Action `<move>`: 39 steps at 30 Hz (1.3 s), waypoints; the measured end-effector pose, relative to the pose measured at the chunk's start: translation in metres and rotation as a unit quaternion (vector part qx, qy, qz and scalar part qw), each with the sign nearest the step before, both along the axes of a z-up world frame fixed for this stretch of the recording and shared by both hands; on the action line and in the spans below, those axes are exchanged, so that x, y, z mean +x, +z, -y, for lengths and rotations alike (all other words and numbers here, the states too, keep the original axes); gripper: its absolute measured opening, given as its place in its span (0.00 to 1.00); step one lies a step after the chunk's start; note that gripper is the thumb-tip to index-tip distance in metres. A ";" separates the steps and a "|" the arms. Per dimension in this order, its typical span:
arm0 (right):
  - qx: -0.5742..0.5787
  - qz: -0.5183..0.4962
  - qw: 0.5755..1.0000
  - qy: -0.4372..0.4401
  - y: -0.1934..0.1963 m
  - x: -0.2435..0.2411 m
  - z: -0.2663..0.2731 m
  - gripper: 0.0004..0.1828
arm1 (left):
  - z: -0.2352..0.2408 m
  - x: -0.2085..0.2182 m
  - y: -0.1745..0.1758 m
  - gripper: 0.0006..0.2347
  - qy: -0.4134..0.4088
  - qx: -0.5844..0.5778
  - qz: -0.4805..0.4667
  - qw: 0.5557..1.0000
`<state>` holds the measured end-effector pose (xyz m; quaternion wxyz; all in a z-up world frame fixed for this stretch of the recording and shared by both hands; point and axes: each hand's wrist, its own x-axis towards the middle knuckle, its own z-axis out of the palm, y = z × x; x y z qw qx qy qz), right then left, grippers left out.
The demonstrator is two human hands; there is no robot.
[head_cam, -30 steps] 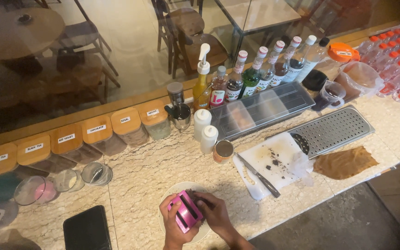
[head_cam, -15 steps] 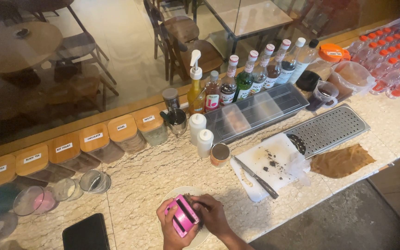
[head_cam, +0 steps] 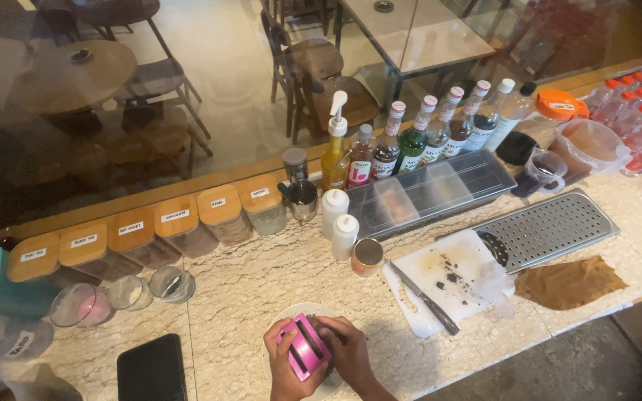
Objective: Grating a block of chocolate into a small plate using a handheld grater at a coffee shop counter.
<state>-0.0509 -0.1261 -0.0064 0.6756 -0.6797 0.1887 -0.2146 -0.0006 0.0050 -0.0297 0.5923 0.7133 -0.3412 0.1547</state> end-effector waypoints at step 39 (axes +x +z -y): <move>0.082 -0.179 0.980 0.002 -0.009 0.012 0.006 0.18 | 0.001 -0.004 -0.007 0.36 0.021 0.024 -0.042 0.999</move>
